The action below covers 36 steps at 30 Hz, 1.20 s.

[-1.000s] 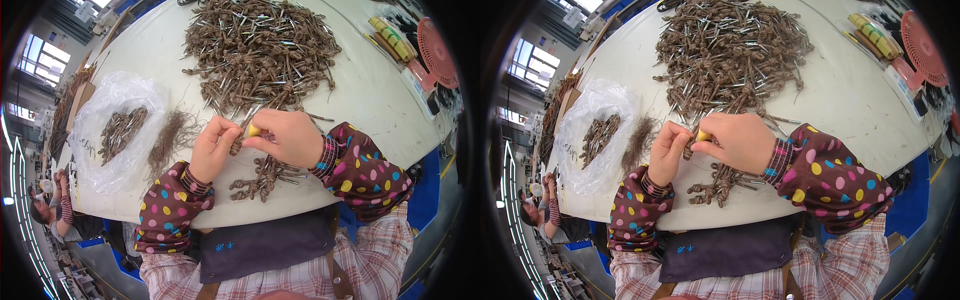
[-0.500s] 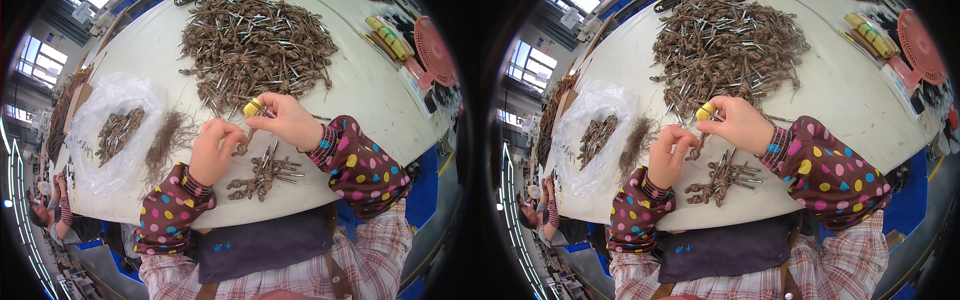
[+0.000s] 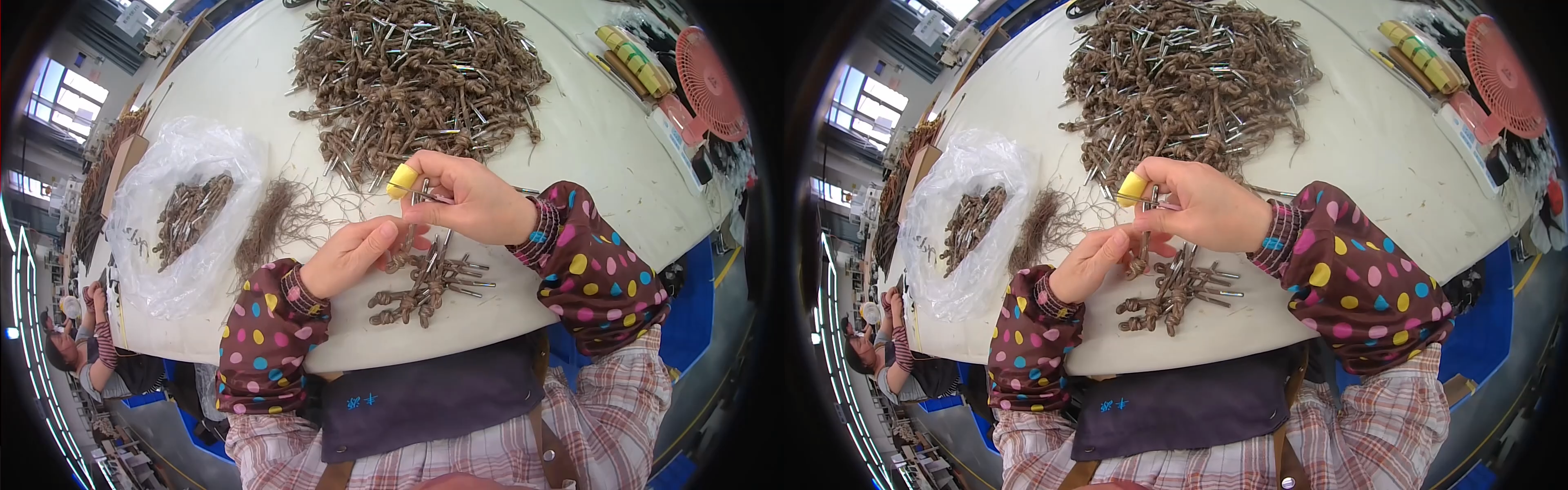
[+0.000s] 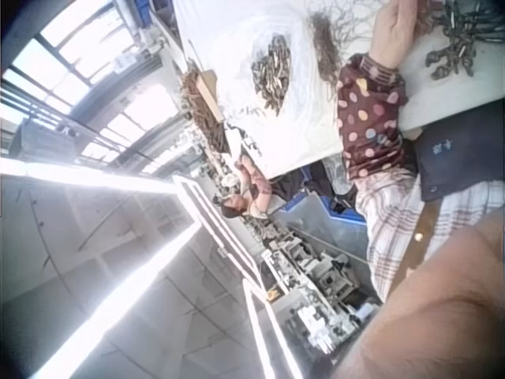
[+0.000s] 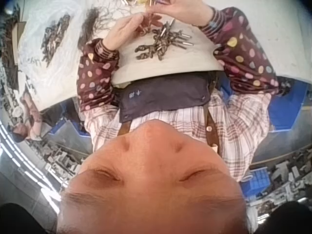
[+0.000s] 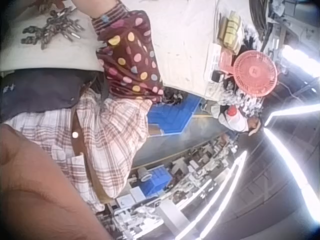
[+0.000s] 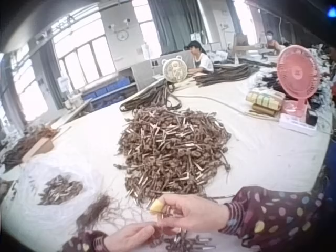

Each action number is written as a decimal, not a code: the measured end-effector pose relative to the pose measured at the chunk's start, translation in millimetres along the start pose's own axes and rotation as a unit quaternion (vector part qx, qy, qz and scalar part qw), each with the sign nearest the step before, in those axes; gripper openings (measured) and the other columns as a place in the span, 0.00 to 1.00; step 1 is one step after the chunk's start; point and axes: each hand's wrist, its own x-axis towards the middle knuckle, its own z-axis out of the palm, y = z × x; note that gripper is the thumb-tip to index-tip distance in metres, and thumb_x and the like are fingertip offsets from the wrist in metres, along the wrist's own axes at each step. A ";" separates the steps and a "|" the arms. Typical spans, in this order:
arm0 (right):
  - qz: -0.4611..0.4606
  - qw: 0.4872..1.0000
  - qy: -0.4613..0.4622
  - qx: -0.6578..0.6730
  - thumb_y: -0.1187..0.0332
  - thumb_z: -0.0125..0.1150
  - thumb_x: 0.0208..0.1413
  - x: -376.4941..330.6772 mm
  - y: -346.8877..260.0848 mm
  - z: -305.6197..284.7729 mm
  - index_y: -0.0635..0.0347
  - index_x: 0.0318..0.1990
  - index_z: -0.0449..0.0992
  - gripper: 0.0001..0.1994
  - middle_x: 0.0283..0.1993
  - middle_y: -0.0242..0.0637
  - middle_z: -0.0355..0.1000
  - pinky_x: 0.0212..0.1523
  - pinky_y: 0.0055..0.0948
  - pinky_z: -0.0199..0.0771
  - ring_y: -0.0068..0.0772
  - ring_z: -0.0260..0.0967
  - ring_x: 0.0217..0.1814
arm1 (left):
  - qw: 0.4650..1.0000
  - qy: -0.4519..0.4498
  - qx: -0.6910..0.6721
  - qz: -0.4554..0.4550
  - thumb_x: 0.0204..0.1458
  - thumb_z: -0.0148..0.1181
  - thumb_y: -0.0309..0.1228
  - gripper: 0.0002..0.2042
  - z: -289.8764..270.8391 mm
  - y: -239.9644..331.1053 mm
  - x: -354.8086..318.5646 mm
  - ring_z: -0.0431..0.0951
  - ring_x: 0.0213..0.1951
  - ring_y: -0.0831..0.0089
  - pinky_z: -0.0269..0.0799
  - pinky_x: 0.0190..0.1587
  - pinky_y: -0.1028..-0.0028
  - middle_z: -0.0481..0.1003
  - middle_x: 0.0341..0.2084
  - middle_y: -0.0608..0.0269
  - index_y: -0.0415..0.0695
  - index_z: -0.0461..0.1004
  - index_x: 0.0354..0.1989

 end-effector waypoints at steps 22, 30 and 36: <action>0.027 0.996 0.080 -0.030 0.74 0.60 0.53 4.2 9.0 -3.1 0.65 0.46 0.67 0.14 0.38 0.30 0.70 0.41 0.17 0.67 0.14 0.66 0.37 | 0.969 0.208 0.067 0.112 0.54 0.57 0.26 0.06 6.4 -16.2 1.3 0.79 0.33 0.78 0.73 0.34 0.79 0.79 0.30 0.62 0.37 0.75 0.36; 0.024 0.996 0.058 0.059 0.76 0.60 0.53 1.8 3.9 -1.5 0.64 0.49 0.64 0.17 0.42 0.31 0.69 0.44 0.18 0.67 0.15 0.66 0.42 | 0.950 0.295 -0.051 0.089 0.61 0.50 0.32 0.10 -6.7 -15.8 6.0 0.73 0.34 0.80 0.70 0.40 0.79 0.76 0.35 0.63 0.37 0.71 0.39; -0.004 0.966 0.161 -0.202 0.68 0.66 0.49 -3.3 3.1 -2.8 0.62 0.44 0.68 0.16 0.33 0.32 0.70 0.31 0.20 0.66 0.16 0.65 0.30 | 0.916 0.245 0.290 0.132 0.57 0.51 0.30 0.10 -4.7 -0.9 0.2 0.72 0.33 0.69 0.66 0.40 0.74 0.73 0.28 0.59 0.37 0.76 0.33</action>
